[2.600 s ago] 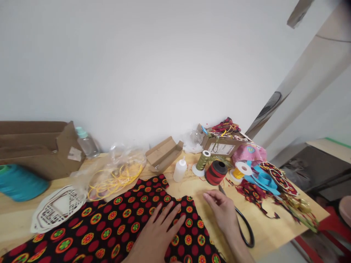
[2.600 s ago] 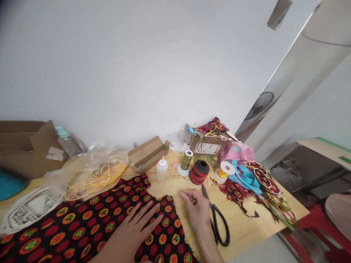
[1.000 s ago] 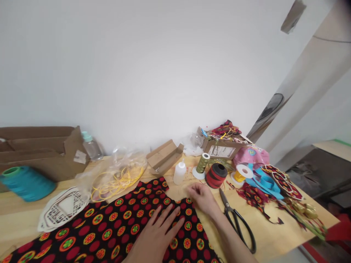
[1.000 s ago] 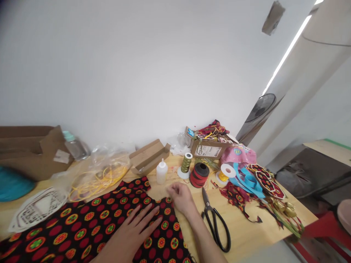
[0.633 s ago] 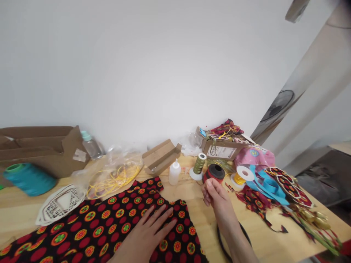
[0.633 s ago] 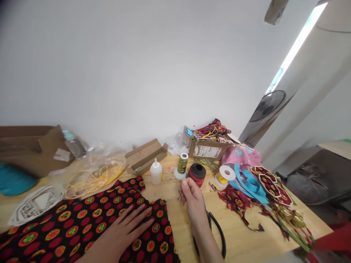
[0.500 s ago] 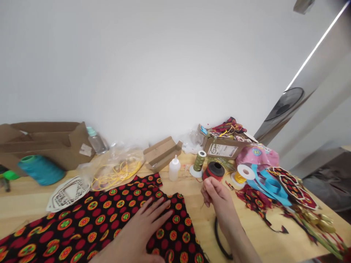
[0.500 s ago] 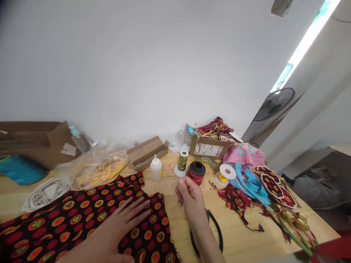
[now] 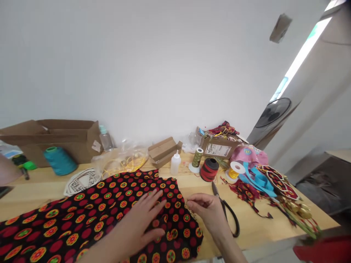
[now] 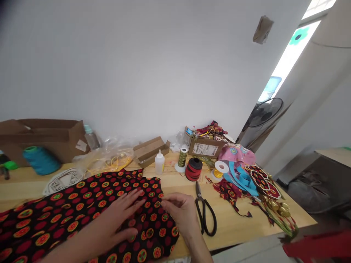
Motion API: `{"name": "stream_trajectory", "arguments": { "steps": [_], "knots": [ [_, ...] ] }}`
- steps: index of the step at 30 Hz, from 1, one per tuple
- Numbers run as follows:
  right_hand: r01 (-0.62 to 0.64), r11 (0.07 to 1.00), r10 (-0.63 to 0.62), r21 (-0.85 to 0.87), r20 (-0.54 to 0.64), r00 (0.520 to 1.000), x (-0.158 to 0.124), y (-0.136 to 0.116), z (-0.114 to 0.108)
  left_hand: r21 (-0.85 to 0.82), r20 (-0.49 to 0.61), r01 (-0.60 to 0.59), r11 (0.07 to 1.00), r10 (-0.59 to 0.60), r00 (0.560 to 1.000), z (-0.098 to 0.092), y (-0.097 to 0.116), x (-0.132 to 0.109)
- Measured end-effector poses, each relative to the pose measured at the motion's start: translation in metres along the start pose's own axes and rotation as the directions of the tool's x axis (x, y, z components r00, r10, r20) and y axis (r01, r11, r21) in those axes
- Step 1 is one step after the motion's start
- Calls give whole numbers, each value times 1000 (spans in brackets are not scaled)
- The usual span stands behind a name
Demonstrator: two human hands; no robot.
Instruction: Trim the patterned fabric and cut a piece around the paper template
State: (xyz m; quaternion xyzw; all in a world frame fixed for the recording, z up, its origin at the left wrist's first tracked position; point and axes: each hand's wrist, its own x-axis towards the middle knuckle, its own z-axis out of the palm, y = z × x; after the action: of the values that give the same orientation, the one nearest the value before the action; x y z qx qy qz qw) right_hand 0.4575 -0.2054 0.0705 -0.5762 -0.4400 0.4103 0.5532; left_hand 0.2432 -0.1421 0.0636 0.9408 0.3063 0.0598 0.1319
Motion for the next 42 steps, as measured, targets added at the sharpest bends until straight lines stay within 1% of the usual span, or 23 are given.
{"name": "stream_trajectory", "arguments": {
  "steps": [2, 4, 8, 11, 13, 15, 17, 19, 21, 22, 24, 29, 32, 34, 36, 38, 40, 41, 42],
  "knots": [
    [33, 997, -31, -73, 26, 999, 0, 8, 7, -24, -13, -27, 999, 27, 1000, 9, 12, -4],
    [85, 980, -79, -181, 41, 996, -1, 17, 8, -28, -27, -24, 999, 23, 999, 20, 18, -5],
    [181, 905, -156, -384, 95, 983, -7, 27, -1, -45, -64, -21, 999, 18, 998, 38, 14, -6],
    [235, 862, -201, -449, 124, 972, -14, 31, -2, -76, -95, -24, 997, 17, 995, 42, 10, -8],
    [253, 850, -229, -462, 107, 967, -17, 34, 0, -84, -93, -17, 996, 9, 996, 42, 11, -9],
    [241, 851, -254, -466, 37, 967, -19, 37, 0, -91, -85, -5, 996, -3, 996, 42, 12, -9],
    [202, 861, -278, -466, -98, 956, -20, 39, -5, -106, -77, 15, 994, -23, 997, 41, 13, -9],
    [161, 872, -297, -461, -237, 925, -23, 40, -14, -134, -68, 32, 990, -42, 997, 40, 14, -8],
    [148, 877, -311, -456, -307, 899, -26, 37, -22, -160, -52, 40, 986, -49, 997, 39, 14, -8],
    [152, 877, -316, -457, -309, 897, -27, 36, -24, -167, -46, 42, 985, -50, 998, 39, 14, -8],
    [168, 871, -317, -461, -267, 910, -29, 33, -21, -165, -44, 45, 985, -52, 998, 39, 14, -8],
    [196, 860, -265, -471, -84, 961, -26, 34, 5, -140, -45, 54, 989, -61, 997, 42, 13, -6],
    [190, 862, -242, -470, -53, 969, -22, 41, 13, -134, -35, 60, 989, -66, 997, 43, 13, -6],
    [160, 878, -221, -452, -87, 971, -20, 44, 11, -136, -29, 67, 988, -72, 997, 44, 13, -6],
    [109, 904, -189, -413, -159, 969, -18, 46, 3, -149, -30, 70, 986, -75, 997, 44, 12, -7],
    [58, 930, -161, -363, -259, 952, -16, 43, -7, -167, -39, 62, 984, -70, 997, 45, 11, -7],
    [35, 958, -141, -284, -362, 921, -16, 38, -16, -179, -45, 55, 982, -64, 997, 45, 10, -7],
    [37, 972, -127, -231, -391, 912, -16, 34, -18, -180, -45, 52, 982, -61, 997, 45, 10, -7],
    [43, 983, -111, -177, -393, 913, -17, 30, -18, -177, -45, 50, 983, -59, 997, 45, 9, -7]
  ]
}}
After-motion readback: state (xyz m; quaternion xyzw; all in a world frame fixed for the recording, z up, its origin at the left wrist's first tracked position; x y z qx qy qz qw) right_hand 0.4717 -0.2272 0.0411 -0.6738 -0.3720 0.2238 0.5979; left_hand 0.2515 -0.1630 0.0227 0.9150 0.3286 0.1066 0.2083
